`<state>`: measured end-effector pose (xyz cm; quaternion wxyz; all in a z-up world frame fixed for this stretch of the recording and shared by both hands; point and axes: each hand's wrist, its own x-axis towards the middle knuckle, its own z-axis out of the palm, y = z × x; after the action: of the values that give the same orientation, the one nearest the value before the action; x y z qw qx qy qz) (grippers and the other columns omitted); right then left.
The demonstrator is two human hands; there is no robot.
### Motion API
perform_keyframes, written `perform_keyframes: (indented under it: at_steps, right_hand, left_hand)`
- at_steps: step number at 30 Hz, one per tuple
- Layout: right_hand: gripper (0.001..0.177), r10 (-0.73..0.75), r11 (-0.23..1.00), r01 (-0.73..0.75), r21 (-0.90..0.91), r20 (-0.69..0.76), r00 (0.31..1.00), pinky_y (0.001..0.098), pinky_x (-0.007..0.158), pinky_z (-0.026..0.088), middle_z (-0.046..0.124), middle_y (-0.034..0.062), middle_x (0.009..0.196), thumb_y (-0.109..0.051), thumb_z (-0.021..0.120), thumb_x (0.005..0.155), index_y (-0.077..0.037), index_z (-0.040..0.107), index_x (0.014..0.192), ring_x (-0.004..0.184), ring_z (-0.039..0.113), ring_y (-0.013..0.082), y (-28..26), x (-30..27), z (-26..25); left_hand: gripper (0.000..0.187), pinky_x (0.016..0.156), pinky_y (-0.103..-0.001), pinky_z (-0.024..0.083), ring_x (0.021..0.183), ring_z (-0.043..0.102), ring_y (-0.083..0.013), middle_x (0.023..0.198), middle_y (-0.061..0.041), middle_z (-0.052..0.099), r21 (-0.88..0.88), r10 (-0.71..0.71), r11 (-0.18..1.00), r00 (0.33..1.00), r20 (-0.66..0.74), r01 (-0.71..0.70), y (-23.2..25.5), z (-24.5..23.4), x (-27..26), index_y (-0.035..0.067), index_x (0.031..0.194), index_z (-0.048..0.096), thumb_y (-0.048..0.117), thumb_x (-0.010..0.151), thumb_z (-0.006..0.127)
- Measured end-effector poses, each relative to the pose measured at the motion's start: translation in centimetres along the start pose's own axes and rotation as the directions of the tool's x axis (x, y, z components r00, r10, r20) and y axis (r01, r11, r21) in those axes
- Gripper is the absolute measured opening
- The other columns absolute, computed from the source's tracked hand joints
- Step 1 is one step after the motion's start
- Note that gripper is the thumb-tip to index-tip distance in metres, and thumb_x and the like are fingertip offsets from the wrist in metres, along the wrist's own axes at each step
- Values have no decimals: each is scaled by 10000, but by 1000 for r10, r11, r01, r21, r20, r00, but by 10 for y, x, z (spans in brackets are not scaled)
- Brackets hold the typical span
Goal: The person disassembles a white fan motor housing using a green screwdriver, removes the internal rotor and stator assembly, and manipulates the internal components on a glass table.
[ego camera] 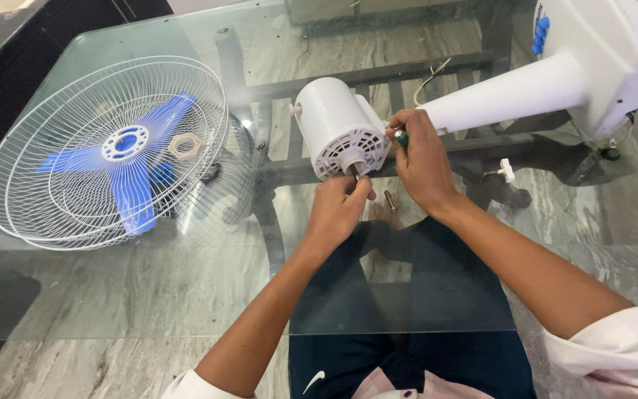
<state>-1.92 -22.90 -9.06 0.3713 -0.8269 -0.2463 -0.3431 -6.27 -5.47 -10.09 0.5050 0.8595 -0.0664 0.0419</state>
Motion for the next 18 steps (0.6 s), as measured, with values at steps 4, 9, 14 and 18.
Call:
perform_keyframes:
  at_steps: [4, 9, 14, 18]
  right_hand:
    - [264, -4, 1000, 3, 11, 139, 990, 460, 769, 520, 623, 184, 1100, 41, 635, 941, -21, 531, 1175, 979, 690, 360, -4, 1, -19]
    - [250, -158, 987, 142, 73, 321, 934, 417, 735, 567, 694, 115, 1030, -13, 733, 855, -45, 621, 1076, 910, 720, 320, -6, 6, -25]
    - [267, -184, 982, 185, 31, 360, 914, 413, 750, 573, 713, 102, 1026, -47, 788, 797, -46, 692, 1046, 899, 721, 320, -6, 1, -20]
    - [260, -188, 982, 185, 35, 226, 956, 385, 818, 596, 691, 109, 1181, -4, 761, 824, -25, 683, 1071, 975, 732, 298, -2, -4, -16]
  left_hand:
    - [397, 650, -371, 537, 604, 700, -203, 651, -171, 699, 33, 88, 996, 994, -57, -86, -6, -5, 5, -23, 798, 775, 313, 888, 583]
    - [407, 628, -367, 498, 611, 635, -178, 642, -162, 653, -60, 48, 997, 991, -124, -56, -22, -6, 17, -64, 788, 696, 301, 926, 583]
    - [378, 648, -313, 469, 683, 573, -112, 710, -74, 667, -235, 32, 971, 996, -85, -51, -33, -7, 21, -46, 800, 681, 270, 965, 555]
    - [407, 689, -322, 439, 733, 524, -127, 762, -57, 620, -306, 1, 952, 1000, -3, -2, -40, -6, 23, -53, 870, 691, 288, 1025, 532]
